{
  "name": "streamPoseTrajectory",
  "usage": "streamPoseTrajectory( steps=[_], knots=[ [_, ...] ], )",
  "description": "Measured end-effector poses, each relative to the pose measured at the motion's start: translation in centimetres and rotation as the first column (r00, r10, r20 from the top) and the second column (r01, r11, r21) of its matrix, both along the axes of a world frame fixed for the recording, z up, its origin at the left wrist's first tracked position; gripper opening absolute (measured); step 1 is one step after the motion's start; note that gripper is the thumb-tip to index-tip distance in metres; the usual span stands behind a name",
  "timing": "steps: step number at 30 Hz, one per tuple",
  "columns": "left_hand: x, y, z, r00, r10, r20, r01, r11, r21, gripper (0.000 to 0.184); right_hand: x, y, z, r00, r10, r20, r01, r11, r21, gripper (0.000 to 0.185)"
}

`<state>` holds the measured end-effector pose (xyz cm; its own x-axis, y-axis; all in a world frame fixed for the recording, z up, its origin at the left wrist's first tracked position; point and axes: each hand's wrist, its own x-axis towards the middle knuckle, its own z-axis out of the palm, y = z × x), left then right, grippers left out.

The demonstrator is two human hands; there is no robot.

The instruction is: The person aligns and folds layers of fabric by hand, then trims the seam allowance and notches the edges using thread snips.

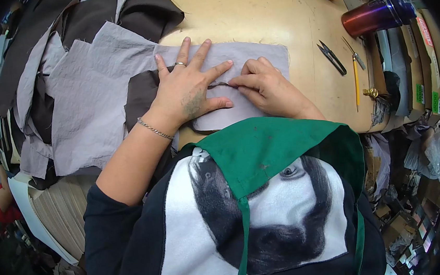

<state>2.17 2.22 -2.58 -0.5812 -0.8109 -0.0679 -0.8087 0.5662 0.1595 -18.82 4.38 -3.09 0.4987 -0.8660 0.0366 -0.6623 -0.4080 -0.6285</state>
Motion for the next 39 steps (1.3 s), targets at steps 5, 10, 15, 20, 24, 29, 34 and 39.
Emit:
streamPoseTrajectory(
  steps=[5, 10, 15, 20, 24, 29, 34, 39],
  knots=[
    [0.0, 0.0, -0.1, 1.0, -0.001, -0.012, 0.001, 1.0, -0.001, 0.074, 1.4, 0.2, -0.7, 0.998, -0.037, -0.057, 0.026, 0.984, -0.176, 0.013],
    [0.1, -0.1, -0.2, 1.0, 0.002, 0.008, -0.002, 1.0, 0.008, 0.079, 1.2, 0.5, -2.2, 0.993, 0.001, -0.116, -0.042, 0.934, -0.355, 0.017],
    [0.1, -0.1, -0.3, 1.0, 0.002, 0.009, -0.002, 1.0, 0.01, 0.079, 0.9, 0.6, -2.1, 0.99, 0.049, -0.132, -0.103, 0.894, -0.437, 0.027],
    [0.1, -0.1, -0.4, 1.0, 0.002, 0.008, -0.002, 1.0, 0.005, 0.08, 1.0, 0.8, -1.9, 0.984, 0.056, -0.166, -0.118, 0.912, -0.393, 0.033],
    [0.1, -0.2, -0.3, 1.0, 0.002, 0.019, -0.002, 1.0, 0.021, 0.081, 1.1, 1.3, -0.9, 0.977, 0.06, -0.202, -0.126, 0.935, -0.331, 0.038],
    [0.1, -0.2, -0.4, 1.0, 0.002, 0.014, -0.002, 1.0, 0.01, 0.08, 0.9, 2.0, -0.4, 0.964, 0.044, -0.261, -0.133, 0.933, -0.334, 0.05],
    [0.1, -0.1, -0.4, 1.0, 0.003, 0.011, -0.004, 1.0, 0.006, 0.079, 1.0, 2.1, -0.6, 0.962, 0.033, -0.27, -0.126, 0.933, -0.336, 0.052],
    [0.1, -0.2, -0.4, 0.999, 0.002, 0.05, -0.002, 1.0, -0.001, 0.079, 2.5, 1.6, -0.9, 0.955, 0.047, -0.292, -0.155, 0.919, -0.362, 0.043]
  ],
)
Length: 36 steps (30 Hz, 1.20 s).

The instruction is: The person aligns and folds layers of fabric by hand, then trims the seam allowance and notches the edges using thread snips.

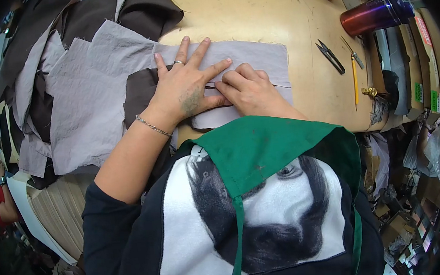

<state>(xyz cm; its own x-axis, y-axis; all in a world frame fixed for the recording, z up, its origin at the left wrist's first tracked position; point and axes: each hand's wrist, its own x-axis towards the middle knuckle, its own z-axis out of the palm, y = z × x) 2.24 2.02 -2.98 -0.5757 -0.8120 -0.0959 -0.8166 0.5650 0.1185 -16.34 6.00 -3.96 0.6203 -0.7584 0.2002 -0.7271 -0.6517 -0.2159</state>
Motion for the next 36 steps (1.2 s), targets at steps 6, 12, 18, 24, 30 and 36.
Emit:
streamPoseTrajectory(
  steps=[6, 12, 18, 24, 30, 36],
  knots=[
    [0.1, 0.1, 0.1, 1.0, 0.005, -0.031, -0.004, 1.0, 0.02, 0.079, -2.0, 0.3, 1.1, 0.999, -0.042, -0.019, 0.043, 0.999, 0.028, 0.036],
    [0.0, 0.0, 0.1, 0.999, -0.004, -0.034, 0.004, 1.0, 0.01, 0.079, -0.6, -0.4, 0.8, 0.998, -0.015, 0.057, 0.009, 0.995, 0.102, 0.028],
    [1.4, 1.0, 0.8, 0.992, 0.004, -0.125, -0.017, 0.994, -0.105, 0.068, -0.9, -0.9, -0.1, 0.98, -0.029, 0.196, -0.007, 0.984, 0.179, 0.027],
    [1.2, 0.8, -0.8, 0.982, 0.019, -0.187, -0.027, 0.999, -0.042, 0.067, -1.8, 0.1, 0.6, 0.983, -0.077, 0.167, 0.045, 0.981, 0.186, 0.029],
    [-1.8, 0.8, -0.9, 0.972, -0.021, -0.233, 0.021, 1.0, -0.001, 0.068, -3.7, 1.1, 1.1, 0.981, -0.147, 0.127, 0.118, 0.969, 0.215, 0.03],
    [-0.4, 0.6, -0.3, 0.969, -0.007, -0.248, 0.003, 1.0, -0.015, 0.064, -2.4, 0.6, 0.6, 0.973, -0.137, 0.186, 0.087, 0.964, 0.252, 0.03]
  ],
)
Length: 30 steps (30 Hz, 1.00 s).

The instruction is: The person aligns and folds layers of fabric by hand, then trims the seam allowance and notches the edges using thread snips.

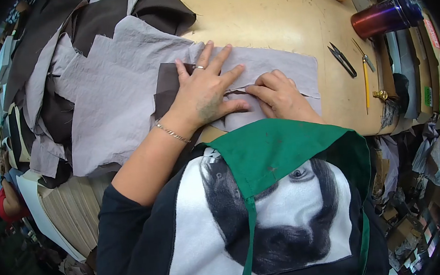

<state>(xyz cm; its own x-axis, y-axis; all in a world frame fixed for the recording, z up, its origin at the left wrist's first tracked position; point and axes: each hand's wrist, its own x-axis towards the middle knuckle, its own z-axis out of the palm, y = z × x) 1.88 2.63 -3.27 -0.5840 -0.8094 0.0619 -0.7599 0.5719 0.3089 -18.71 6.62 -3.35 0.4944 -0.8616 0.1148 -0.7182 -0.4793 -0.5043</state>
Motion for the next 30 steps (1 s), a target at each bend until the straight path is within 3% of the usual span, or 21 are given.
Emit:
streamPoseTrajectory(
  steps=[14, 20, 25, 30],
  knots=[
    [1.3, -0.4, 1.6, 0.972, 0.036, 0.231, -0.048, 0.998, 0.048, 0.068, 0.6, 0.1, 0.5, 0.998, -0.06, 0.011, 0.058, 0.991, 0.121, 0.033],
    [1.6, -0.4, 1.1, 0.973, 0.042, 0.226, -0.056, 0.997, 0.056, 0.071, 1.0, -0.1, 0.9, 0.995, -0.039, -0.093, 0.057, 0.979, 0.194, 0.036],
    [1.5, -0.4, 1.2, 0.974, 0.038, 0.223, -0.053, 0.997, 0.064, 0.071, 1.6, -0.4, 2.6, 0.981, 0.007, -0.194, 0.044, 0.966, 0.253, 0.052],
    [1.6, -0.3, 1.1, 0.975, 0.043, 0.216, -0.055, 0.997, 0.05, 0.072, 0.2, -0.2, 2.2, 0.985, 0.009, -0.172, 0.037, 0.964, 0.264, 0.052]
  ],
)
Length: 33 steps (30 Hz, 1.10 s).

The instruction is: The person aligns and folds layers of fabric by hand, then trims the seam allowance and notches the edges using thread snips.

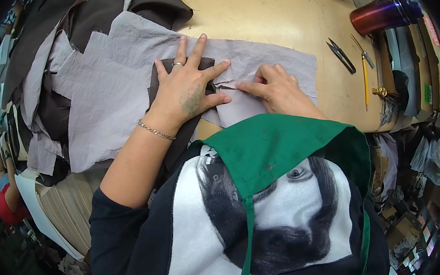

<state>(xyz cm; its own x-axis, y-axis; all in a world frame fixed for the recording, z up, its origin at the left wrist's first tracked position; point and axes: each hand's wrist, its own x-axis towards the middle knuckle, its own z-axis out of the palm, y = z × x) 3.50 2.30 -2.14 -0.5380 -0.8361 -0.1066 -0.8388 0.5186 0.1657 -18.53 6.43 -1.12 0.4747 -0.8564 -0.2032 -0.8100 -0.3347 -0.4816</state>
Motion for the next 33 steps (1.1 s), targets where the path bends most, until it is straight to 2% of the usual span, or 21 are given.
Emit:
streamPoseTrajectory(
  steps=[7, 13, 17, 20, 23, 26, 27, 31, 33],
  knots=[
    [-0.1, -0.1, 0.0, 1.0, -0.002, -0.023, 0.002, 1.0, 0.014, 0.073, 1.5, -0.3, -0.8, 0.997, 0.064, 0.034, -0.058, 0.986, -0.157, 0.045],
    [0.1, -0.2, -0.3, 0.999, 0.006, -0.051, -0.004, 0.999, 0.035, 0.07, 1.5, -0.6, -1.2, 0.999, 0.043, 0.023, -0.039, 0.987, -0.153, 0.037],
    [0.1, -0.2, -0.7, 0.996, 0.012, -0.086, -0.009, 0.999, 0.04, 0.069, 2.1, -1.3, -3.0, 0.98, 0.106, 0.17, -0.066, 0.972, -0.226, 0.03],
    [0.0, 0.2, -0.7, 0.995, 0.01, -0.097, -0.011, 1.0, -0.015, 0.067, 2.9, -1.7, -3.8, 0.949, 0.139, 0.284, -0.06, 0.962, -0.268, 0.027],
    [0.6, 1.8, 0.3, 0.987, -0.037, -0.156, 0.006, 0.98, -0.197, 0.066, 2.5, -1.9, -3.5, 0.939, 0.132, 0.318, -0.048, 0.965, -0.258, 0.026],
    [2.1, 4.6, 1.3, 0.992, -0.01, -0.127, -0.005, 0.993, -0.115, 0.056, 2.1, -1.5, -3.7, 0.933, 0.125, 0.337, -0.034, 0.964, -0.263, 0.026],
    [2.8, 4.9, 0.9, 0.989, 0.028, -0.148, -0.044, 0.994, -0.103, 0.047, 2.1, -1.5, -3.7, 0.931, 0.122, 0.343, -0.031, 0.965, -0.26, 0.026],
    [4.8, 3.2, 0.9, 0.995, 0.013, -0.102, -0.023, 0.995, -0.099, 0.04, 2.5, -1.3, -3.4, 0.929, 0.127, 0.348, -0.038, 0.967, -0.252, 0.032],
    [4.4, 2.1, 2.1, 0.997, 0.019, 0.08, -0.014, 0.998, -0.063, 0.04, 2.6, -1.2, -3.5, 0.938, 0.135, 0.319, -0.055, 0.968, -0.245, 0.033]
  ],
)
